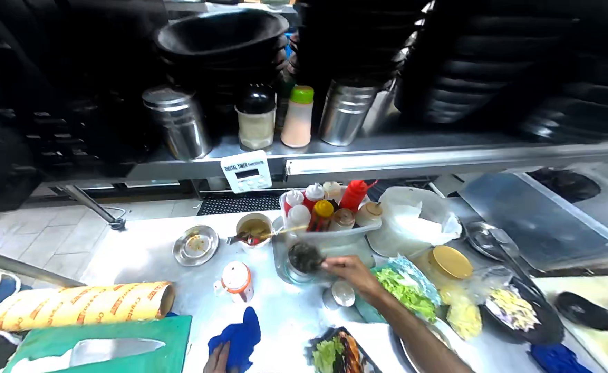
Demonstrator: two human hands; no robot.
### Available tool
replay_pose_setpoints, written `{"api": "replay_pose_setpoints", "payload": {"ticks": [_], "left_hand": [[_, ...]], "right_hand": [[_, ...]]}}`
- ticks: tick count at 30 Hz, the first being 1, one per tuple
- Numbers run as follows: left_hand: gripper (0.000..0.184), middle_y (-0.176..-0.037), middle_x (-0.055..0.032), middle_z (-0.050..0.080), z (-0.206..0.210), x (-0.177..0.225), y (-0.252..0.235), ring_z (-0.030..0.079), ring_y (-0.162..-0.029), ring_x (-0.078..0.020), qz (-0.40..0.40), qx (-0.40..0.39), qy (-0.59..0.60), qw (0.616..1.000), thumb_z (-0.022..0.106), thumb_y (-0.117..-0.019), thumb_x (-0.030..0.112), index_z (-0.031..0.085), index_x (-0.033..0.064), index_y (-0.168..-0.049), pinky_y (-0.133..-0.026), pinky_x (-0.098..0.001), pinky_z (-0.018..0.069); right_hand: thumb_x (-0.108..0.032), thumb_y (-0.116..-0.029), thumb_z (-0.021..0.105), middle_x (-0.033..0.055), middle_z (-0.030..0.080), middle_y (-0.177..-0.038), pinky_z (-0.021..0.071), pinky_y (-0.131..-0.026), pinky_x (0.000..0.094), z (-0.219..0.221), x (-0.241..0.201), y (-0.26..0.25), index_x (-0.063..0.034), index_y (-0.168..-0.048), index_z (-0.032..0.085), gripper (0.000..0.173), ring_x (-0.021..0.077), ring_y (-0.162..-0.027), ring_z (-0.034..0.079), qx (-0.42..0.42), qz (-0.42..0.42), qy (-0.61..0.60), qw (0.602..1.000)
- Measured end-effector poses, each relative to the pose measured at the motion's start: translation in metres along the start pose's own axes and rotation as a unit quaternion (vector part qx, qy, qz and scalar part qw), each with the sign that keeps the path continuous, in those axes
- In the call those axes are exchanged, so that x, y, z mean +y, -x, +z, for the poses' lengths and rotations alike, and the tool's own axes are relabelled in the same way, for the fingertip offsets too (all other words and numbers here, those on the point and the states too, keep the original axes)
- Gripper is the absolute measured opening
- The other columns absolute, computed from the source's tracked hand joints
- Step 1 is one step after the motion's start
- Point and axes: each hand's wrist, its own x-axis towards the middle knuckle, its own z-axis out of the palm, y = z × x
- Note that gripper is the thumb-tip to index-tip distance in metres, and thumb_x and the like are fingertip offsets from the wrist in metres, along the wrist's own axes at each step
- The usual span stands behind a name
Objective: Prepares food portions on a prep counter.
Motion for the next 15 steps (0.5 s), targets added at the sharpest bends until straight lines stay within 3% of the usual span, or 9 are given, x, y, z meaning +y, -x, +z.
{"api": "replay_pose_setpoints", "payload": {"ticks": [4,6,9,12,15], "left_hand": [[0.048,-0.137,-0.0150,0.064,-0.002,0.002,-0.008,0.060,-0.127,-0.0386,-0.019,0.027,-0.027,0.999,0.074,-0.0845,0.009,0.069,0.0100,-0.132,-0.103,-0.0574,0.0504],[0.048,-0.139,-0.0141,0.064,-0.002,0.004,-0.009,0.059,-0.129,-0.0380,-0.028,0.022,-0.039,0.999,0.073,-0.0854,0.008,0.068,0.0105,-0.133,-0.104,-0.0562,0.0498],[0.051,-0.141,-0.0161,0.062,0.001,0.006,-0.007,0.058,-0.130,-0.0380,-0.008,0.022,-0.055,0.998,0.071,-0.0861,0.005,0.066,0.0095,-0.136,-0.106,-0.0549,0.0492],[0.054,-0.145,-0.0214,0.057,-0.001,0.012,-0.003,0.056,-0.133,-0.0408,0.009,0.010,-0.086,0.996,0.072,-0.0855,0.006,0.064,0.0091,-0.139,-0.108,-0.0553,0.0469],[0.063,-0.153,-0.0301,0.044,-0.009,0.026,0.007,0.041,-0.141,-0.0516,0.012,0.006,-0.116,0.993,0.077,-0.0817,0.010,0.061,0.0103,-0.142,-0.113,-0.0617,0.0383]], "right_hand": [[-0.023,-0.0963,0.072,0.0053,0.076,-0.096,0.0583,-0.083,0.0328,-0.008,0.036,0.077,-0.0043,-0.107,0.078,0.023,0.0123,-0.086,0.070,-0.002,0.018,0.031,0.999],[-0.026,-0.0980,0.069,0.0077,0.076,-0.103,0.0585,-0.090,0.0376,-0.002,0.070,0.116,-0.0058,-0.110,0.078,0.025,0.0161,-0.094,0.072,-0.006,0.011,0.151,0.989],[-0.021,-0.1017,0.059,0.0134,0.073,-0.113,0.0503,-0.101,0.0471,0.021,0.114,0.164,-0.0097,-0.116,0.078,0.026,0.0299,-0.109,0.066,-0.009,-0.024,0.326,0.945],[-0.007,-0.0974,0.057,0.0100,0.067,-0.121,0.0526,-0.095,0.0499,0.040,0.146,0.188,-0.0188,-0.125,0.074,0.034,0.0332,-0.114,0.062,0.018,-0.115,0.429,0.896],[-0.004,-0.0948,0.058,0.0090,0.064,-0.120,0.0528,-0.090,0.0490,0.048,0.155,0.193,-0.0236,-0.126,0.073,0.040,0.0312,-0.111,0.061,0.063,-0.144,0.443,0.883]]}}
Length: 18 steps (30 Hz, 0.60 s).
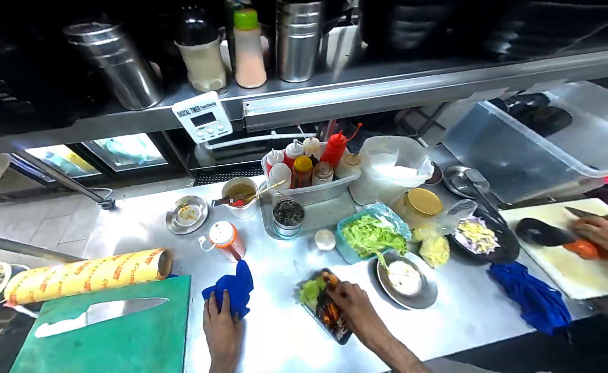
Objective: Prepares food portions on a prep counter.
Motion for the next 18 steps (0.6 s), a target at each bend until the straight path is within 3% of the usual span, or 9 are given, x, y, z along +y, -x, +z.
{"api": "replay_pose_setpoints", "payload": {"ticks": [2,4,6,8,11,13,15,18], "left_hand": [[0.059,-0.154,-0.0314,0.042,-0.011,0.011,0.007,0.038,-0.143,-0.0541,0.027,0.020,0.005,0.999,0.076,-0.0820,0.011,0.064,0.0112,-0.139,-0.114,-0.0643,0.0359],[0.048,-0.150,-0.0286,0.048,-0.023,0.023,0.010,0.041,-0.141,-0.0528,0.075,0.047,0.033,0.996,0.073,-0.0845,0.014,0.070,0.0113,-0.132,-0.114,-0.0642,0.0361],[0.042,-0.148,-0.0246,0.052,-0.038,0.037,0.009,0.045,-0.139,-0.0485,0.107,0.056,0.067,0.990,0.070,-0.0872,0.020,0.072,0.0142,-0.129,-0.113,-0.0608,0.0398],[0.045,-0.151,-0.0222,0.049,-0.055,0.056,0.002,0.050,-0.137,-0.0435,0.129,0.045,0.091,0.986,0.069,-0.0879,0.025,0.070,0.0180,-0.133,-0.110,-0.0555,0.0450],[0.049,-0.152,-0.0150,0.050,-0.090,0.090,-0.016,0.058,-0.130,-0.0295,0.163,-0.002,0.135,0.977,0.070,-0.0904,0.028,0.065,0.0200,-0.139,-0.103,-0.0452,0.0527],[0.049,-0.150,-0.0096,0.054,-0.118,0.117,-0.028,0.063,-0.122,-0.0190,0.197,-0.032,0.181,0.963,0.070,-0.0932,0.031,0.064,0.0195,-0.140,-0.097,-0.0364,0.0574],[0.048,-0.149,-0.0071,0.055,-0.144,0.145,-0.039,0.064,-0.120,-0.0144,0.238,-0.032,0.226,0.944,0.070,-0.0943,0.033,0.064,0.0193,-0.140,-0.095,-0.0324,0.0580],[0.049,-0.149,-0.0066,0.054,-0.181,0.190,-0.060,0.067,-0.114,-0.0129,0.302,0.004,0.287,0.909,0.072,-0.0943,0.036,0.065,0.0165,-0.139,-0.089,-0.0301,0.0610]], "right_hand": [[-0.011,-0.0990,0.057,0.0082,0.068,-0.109,0.0545,-0.088,0.0454,0.000,0.000,-0.002,-0.0211,-0.115,0.077,0.027,0.0289,-0.104,0.064,0.053,0.031,-0.010,0.998],[-0.024,-0.1006,0.059,0.0046,0.072,-0.102,0.0546,-0.088,0.0435,-0.001,-0.001,-0.005,-0.0207,-0.104,0.081,0.022,0.0260,-0.101,0.066,0.085,0.074,-0.011,0.994],[-0.030,-0.0993,0.062,0.0018,0.075,-0.099,0.0543,-0.088,0.0438,-0.002,-0.003,-0.007,-0.0206,-0.098,0.082,0.022,0.0250,-0.102,0.067,0.090,0.103,-0.009,0.991],[-0.032,-0.0967,0.065,0.0006,0.076,-0.096,0.0540,-0.087,0.0451,-0.002,-0.005,-0.008,-0.0203,-0.094,0.081,0.020,0.0254,-0.101,0.068,0.088,0.117,-0.016,0.989],[-0.024,-0.0952,0.065,0.0006,0.076,-0.101,0.0524,-0.092,0.0450,0.002,-0.003,-0.008,-0.0210,-0.094,0.081,0.016,0.0256,-0.107,0.066,0.094,0.117,-0.053,0.987],[-0.020,-0.0952,0.065,0.0068,0.070,-0.106,0.0520,-0.093,0.0457,0.002,-0.004,-0.005,-0.0216,-0.100,0.081,0.017,0.0292,-0.107,0.061,0.109,0.125,-0.079,0.983],[-0.019,-0.0964,0.063,0.0103,0.068,-0.103,0.0538,-0.090,0.0455,-0.003,-0.005,0.002,-0.0194,-0.105,0.081,0.020,0.0302,-0.102,0.063,0.120,0.145,-0.100,0.977],[-0.013,-0.0983,0.060,0.0160,0.073,-0.106,0.0522,-0.097,0.0537,-0.022,-0.006,0.016,-0.0100,-0.112,0.079,0.023,0.0365,-0.105,0.067,0.090,0.139,-0.161,0.973]]}}
